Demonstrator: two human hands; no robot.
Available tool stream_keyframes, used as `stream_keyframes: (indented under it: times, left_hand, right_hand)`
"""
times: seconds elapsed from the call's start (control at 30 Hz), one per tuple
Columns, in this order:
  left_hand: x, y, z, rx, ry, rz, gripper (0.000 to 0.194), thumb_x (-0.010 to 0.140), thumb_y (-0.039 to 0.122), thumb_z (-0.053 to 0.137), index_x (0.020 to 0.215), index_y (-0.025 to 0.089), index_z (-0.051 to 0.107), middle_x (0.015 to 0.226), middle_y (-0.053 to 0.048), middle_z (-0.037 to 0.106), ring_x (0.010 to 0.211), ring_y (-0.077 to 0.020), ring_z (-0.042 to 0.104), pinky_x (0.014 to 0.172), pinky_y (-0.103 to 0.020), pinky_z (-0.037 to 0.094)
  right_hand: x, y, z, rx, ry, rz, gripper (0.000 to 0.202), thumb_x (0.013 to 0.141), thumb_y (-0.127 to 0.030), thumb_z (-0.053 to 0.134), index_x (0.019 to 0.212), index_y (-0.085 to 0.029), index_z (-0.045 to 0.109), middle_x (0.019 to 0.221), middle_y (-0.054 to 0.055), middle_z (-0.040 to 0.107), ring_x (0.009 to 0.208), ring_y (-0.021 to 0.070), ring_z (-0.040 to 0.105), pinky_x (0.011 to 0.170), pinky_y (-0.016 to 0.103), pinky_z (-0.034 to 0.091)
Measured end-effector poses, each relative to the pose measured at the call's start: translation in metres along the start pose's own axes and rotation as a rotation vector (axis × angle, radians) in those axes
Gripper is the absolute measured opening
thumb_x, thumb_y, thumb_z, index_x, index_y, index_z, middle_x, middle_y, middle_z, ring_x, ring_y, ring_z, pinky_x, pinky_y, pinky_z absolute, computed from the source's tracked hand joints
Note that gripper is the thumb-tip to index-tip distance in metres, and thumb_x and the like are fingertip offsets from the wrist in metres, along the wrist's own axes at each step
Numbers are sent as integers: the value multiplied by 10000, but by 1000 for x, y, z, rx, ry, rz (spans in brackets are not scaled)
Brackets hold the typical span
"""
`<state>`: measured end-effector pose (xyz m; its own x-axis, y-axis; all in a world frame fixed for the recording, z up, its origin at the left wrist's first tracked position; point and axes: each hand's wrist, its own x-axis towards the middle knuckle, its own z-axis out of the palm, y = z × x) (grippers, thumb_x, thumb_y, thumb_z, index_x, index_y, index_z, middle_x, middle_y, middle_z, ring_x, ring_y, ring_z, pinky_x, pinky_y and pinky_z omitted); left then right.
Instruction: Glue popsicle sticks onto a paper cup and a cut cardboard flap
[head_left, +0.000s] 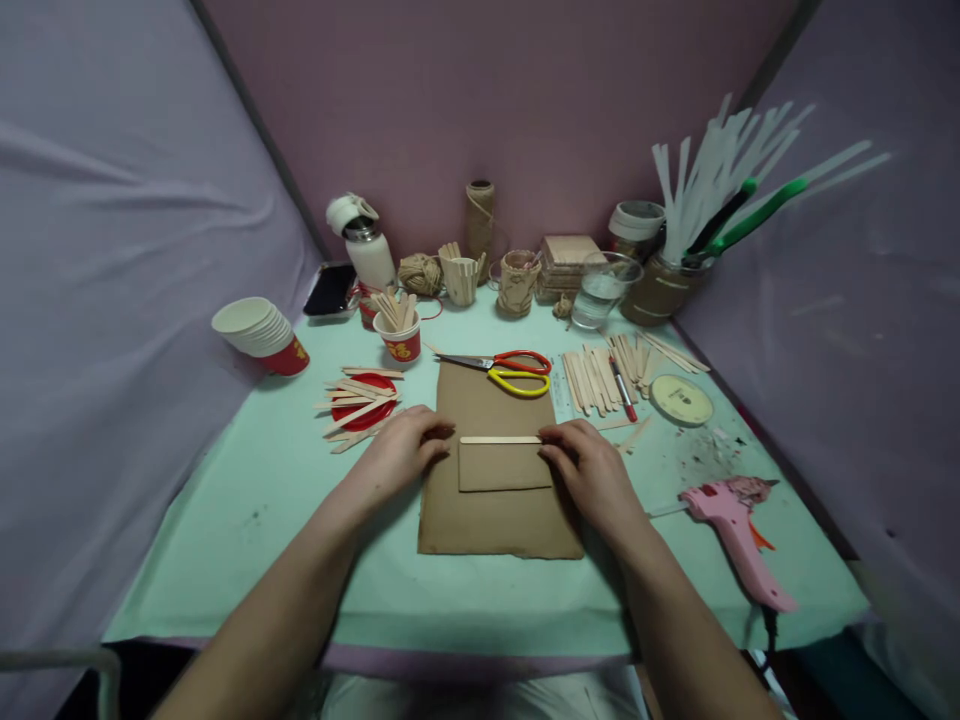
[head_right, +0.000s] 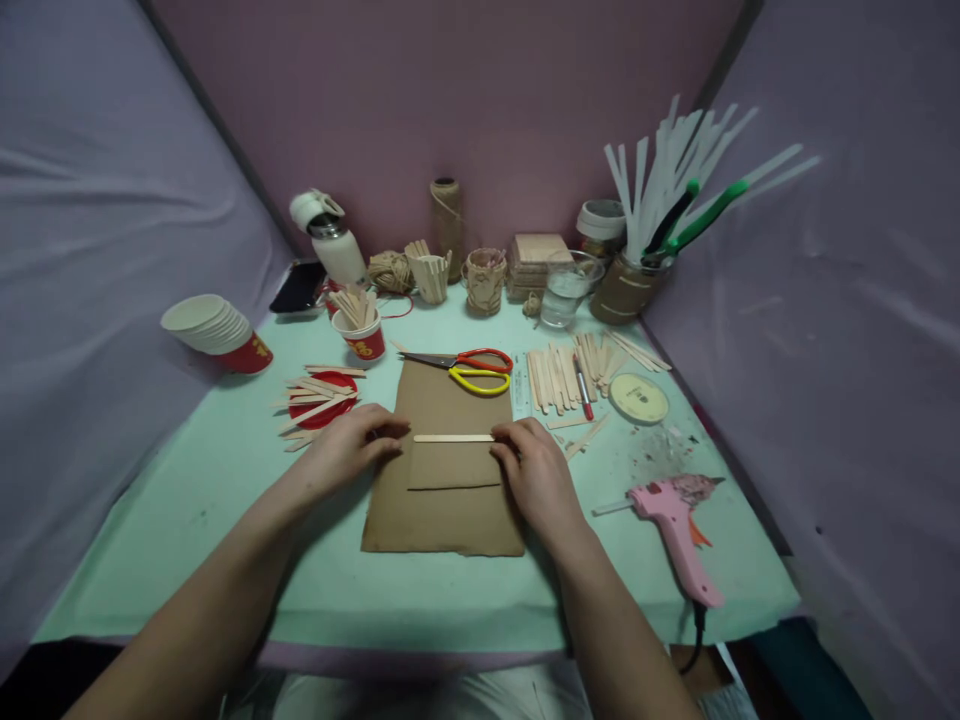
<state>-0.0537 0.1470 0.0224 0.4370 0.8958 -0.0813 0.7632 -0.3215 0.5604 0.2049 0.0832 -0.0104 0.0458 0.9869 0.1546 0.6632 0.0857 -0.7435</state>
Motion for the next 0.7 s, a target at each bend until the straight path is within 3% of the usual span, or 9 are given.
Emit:
stream_keyframes:
  times: [0.2, 0.7]
  left_hand:
    - [-2, 13, 18, -94, 38, -17, 216, 839, 186, 564, 976, 200, 730, 979, -56, 708, 939, -216, 624, 846, -311, 459]
    - [-2, 21, 24, -15, 82, -49, 182, 865, 159, 532, 868, 185, 713, 908, -63, 684, 891, -216, 613, 800, -307, 448]
  right_hand:
    - [4, 4, 6, 7, 35, -39, 140, 860, -230, 554, 868, -223, 694, 914, 56, 653, 870, 212, 611, 808, 347, 466]
    - [8, 3, 11, -27, 28, -25, 144, 857, -231, 542, 838, -213, 683, 890, 63, 670, 858, 218, 615, 800, 352, 462]
